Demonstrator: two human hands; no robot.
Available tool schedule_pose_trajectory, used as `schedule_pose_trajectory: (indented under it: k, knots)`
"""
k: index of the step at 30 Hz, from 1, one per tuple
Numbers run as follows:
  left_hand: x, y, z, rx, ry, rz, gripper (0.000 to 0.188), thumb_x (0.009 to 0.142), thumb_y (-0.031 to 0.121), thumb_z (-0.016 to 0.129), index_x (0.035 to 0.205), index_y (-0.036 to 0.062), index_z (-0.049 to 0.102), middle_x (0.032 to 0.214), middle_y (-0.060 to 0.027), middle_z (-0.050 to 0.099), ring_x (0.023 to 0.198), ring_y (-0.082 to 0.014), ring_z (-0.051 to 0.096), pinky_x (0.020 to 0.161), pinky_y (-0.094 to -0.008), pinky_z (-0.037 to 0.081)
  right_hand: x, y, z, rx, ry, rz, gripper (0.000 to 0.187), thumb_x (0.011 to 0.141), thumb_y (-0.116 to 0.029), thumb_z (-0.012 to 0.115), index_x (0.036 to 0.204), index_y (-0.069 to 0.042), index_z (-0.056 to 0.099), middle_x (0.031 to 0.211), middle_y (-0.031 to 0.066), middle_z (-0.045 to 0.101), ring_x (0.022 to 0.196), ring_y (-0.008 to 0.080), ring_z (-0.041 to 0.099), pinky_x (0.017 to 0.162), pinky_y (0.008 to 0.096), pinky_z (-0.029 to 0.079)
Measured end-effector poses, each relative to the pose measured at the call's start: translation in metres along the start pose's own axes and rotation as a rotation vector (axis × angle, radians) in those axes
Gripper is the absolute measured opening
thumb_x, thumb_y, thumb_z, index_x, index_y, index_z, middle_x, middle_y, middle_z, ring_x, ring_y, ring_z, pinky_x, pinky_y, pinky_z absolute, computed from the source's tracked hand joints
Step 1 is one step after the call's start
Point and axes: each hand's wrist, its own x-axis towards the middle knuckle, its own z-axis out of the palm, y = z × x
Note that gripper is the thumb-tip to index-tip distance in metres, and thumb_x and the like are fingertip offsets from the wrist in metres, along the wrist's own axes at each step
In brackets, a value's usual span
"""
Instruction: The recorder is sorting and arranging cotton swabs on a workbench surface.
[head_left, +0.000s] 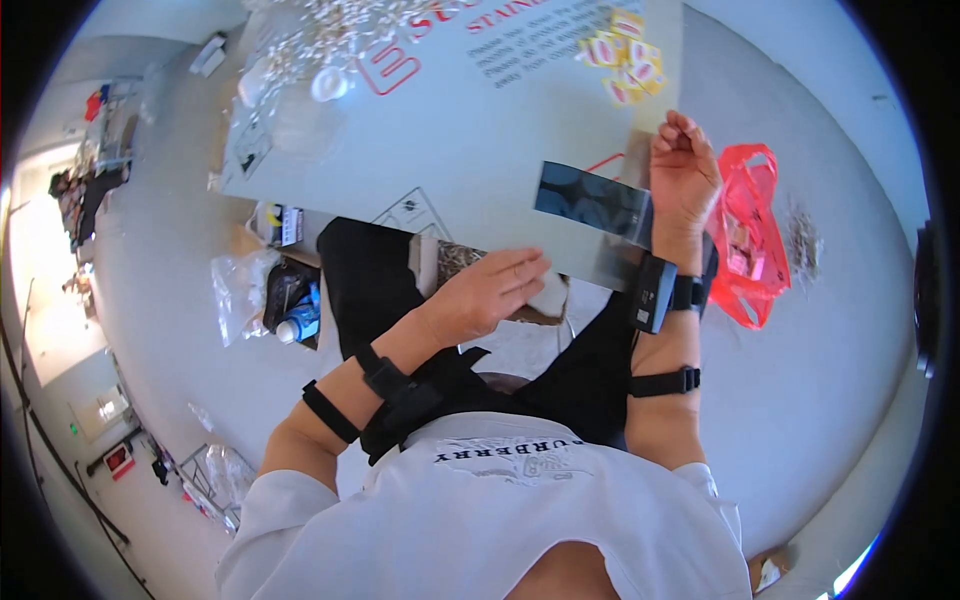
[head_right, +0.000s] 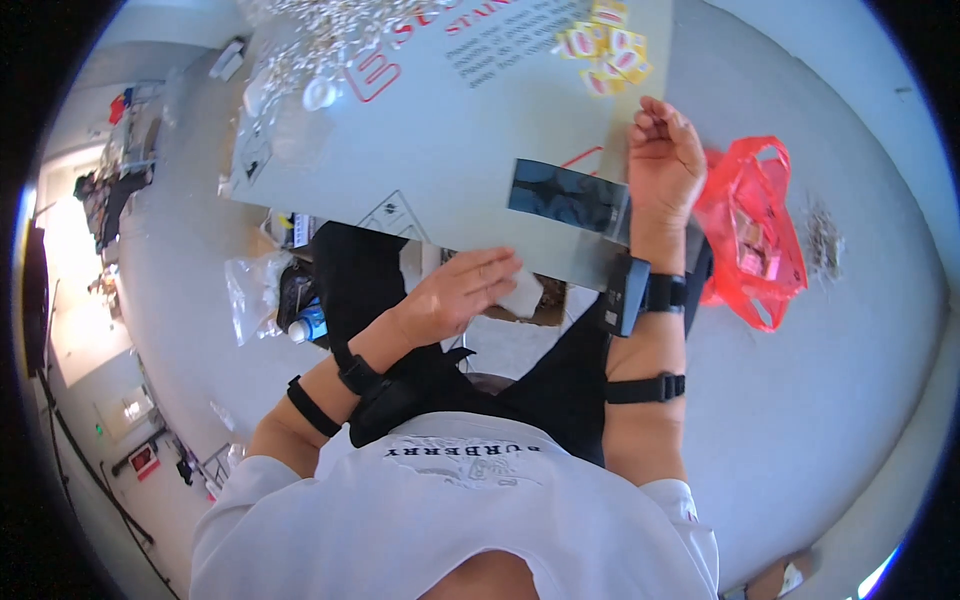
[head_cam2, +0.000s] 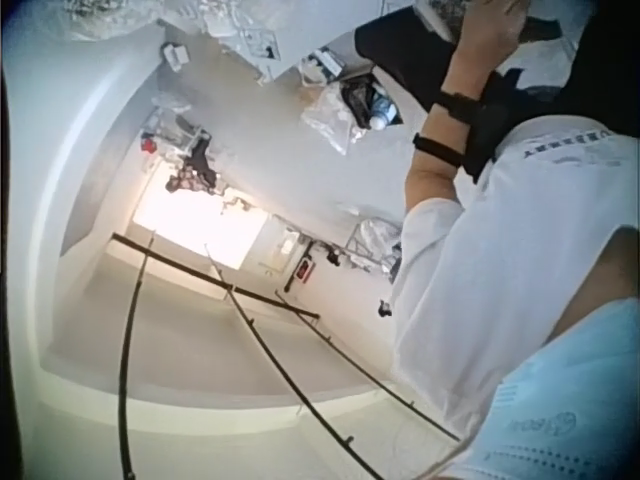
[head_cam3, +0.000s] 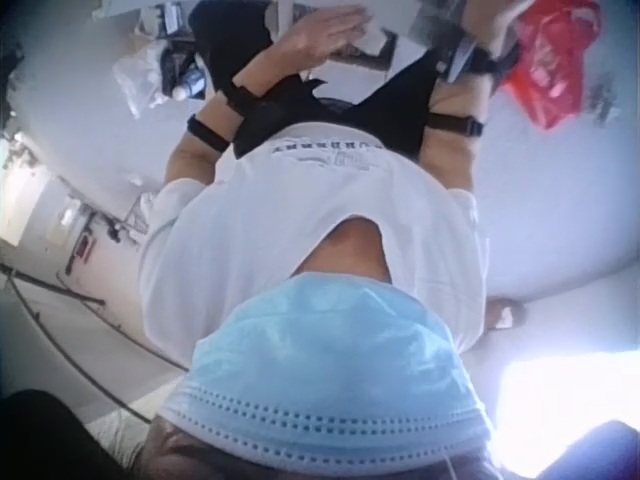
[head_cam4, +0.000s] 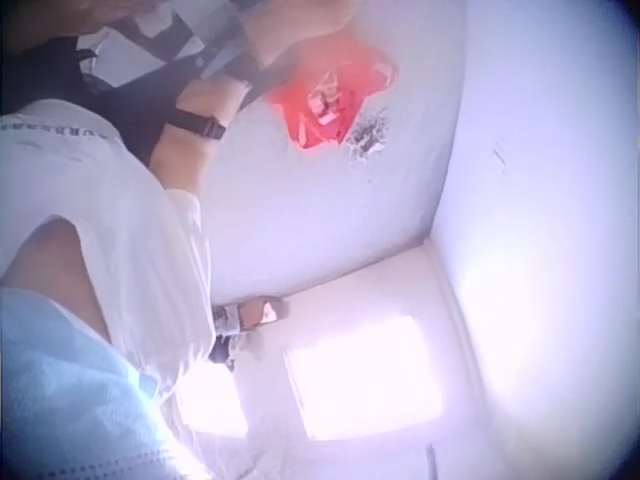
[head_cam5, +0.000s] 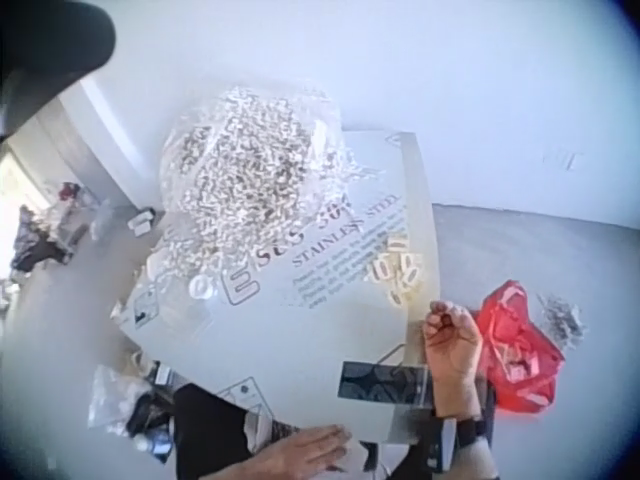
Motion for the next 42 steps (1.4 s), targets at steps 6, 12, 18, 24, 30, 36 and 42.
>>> schedule_pose_trajectory:
  k: [6,12,18,24,30,36,42]
  knots:
    - [-0.010,-0.036,-0.003,-0.022,0.346,-0.225,0.035,0.070,-0.010,0.057,0.103,-0.0037,0.065,0.120,-0.0148,0.061,0.118,-0.0334,0.056,0.098,-0.0403,0.048,-0.046,-0.037,0.099,-2.245,-0.481,-0.200,0.036,0.066,-0.004,0.074,0.101,-0.002,0.066,0.108,0.0112,0.065,0.103,0.0305,0.058,0.086,0.0396,0.049]
    - [-0.002,-0.031,0.003,-0.029,0.388,-0.242,0.030,0.070,-0.010,0.058,0.098,-0.0033,0.066,0.116,-0.0137,0.063,0.116,-0.0325,0.057,0.096,-0.0398,0.050,-0.085,-0.034,0.084,-2.491,-0.409,0.132,0.061,0.061,-0.002,0.071,0.118,-0.006,0.054,0.128,0.0107,0.048,0.125,0.0334,0.041,0.105,0.0459,0.032]
    - [-0.003,-0.033,0.007,-0.066,0.408,-0.229,0.029,0.073,-0.010,0.057,0.100,-0.0033,0.065,0.117,-0.0135,0.062,0.117,-0.0326,0.056,0.096,-0.0398,0.050,-0.086,-0.028,0.069,-2.415,-0.346,0.038,0.059,0.061,-0.002,0.072,0.118,-0.005,0.053,0.124,0.0121,0.050,0.122,0.0347,0.043,0.103,0.0456,0.035]
    - [0.000,-0.033,0.006,-0.062,0.427,-0.219,0.028,0.073,-0.009,0.057,0.099,-0.0033,0.065,0.114,-0.0138,0.063,0.115,-0.0329,0.057,0.096,-0.0396,0.049,-0.075,-0.029,0.067,-2.347,-0.443,0.080,0.059,0.062,-0.004,0.077,0.117,-0.006,0.054,0.124,0.0126,0.051,0.122,0.0348,0.043,0.103,0.0447,0.036]
    - [-0.006,-0.039,0.005,-0.070,0.529,-0.209,0.026,0.072,-0.012,0.056,0.095,-0.0034,0.063,0.103,-0.0150,0.063,0.102,-0.0350,0.060,0.086,-0.0400,0.051,-0.074,-0.020,0.066,-2.340,-0.468,0.004,0.059,0.062,-0.005,0.078,0.117,-0.006,0.056,0.123,0.0132,0.053,0.121,0.0352,0.044,0.103,0.0452,0.037]
    - [-0.015,-0.065,-0.033,-0.091,0.702,-0.405,0.010,0.079,-0.001,0.058,0.089,-0.0001,0.059,0.087,-0.0141,0.060,0.080,-0.0325,0.061,0.069,-0.0389,0.048,-0.083,-0.007,0.066,-2.326,-0.411,-0.158,0.048,0.069,0.000,0.074,0.115,-0.003,0.059,0.120,0.0150,0.057,0.117,0.0355,0.050,0.101,0.0440,0.040]
    - [-0.069,-0.143,-0.111,0.324,1.077,-0.752,0.020,0.084,0.016,0.066,0.097,0.0023,0.058,0.088,-0.0162,0.061,0.080,-0.0381,0.060,0.069,-0.0455,0.049,-0.081,0.023,0.075,-2.097,-0.470,-0.323,0.029,0.073,0.005,0.069,0.101,0.001,0.062,0.110,0.0144,0.062,0.103,0.0333,0.058,0.090,0.0400,0.048]
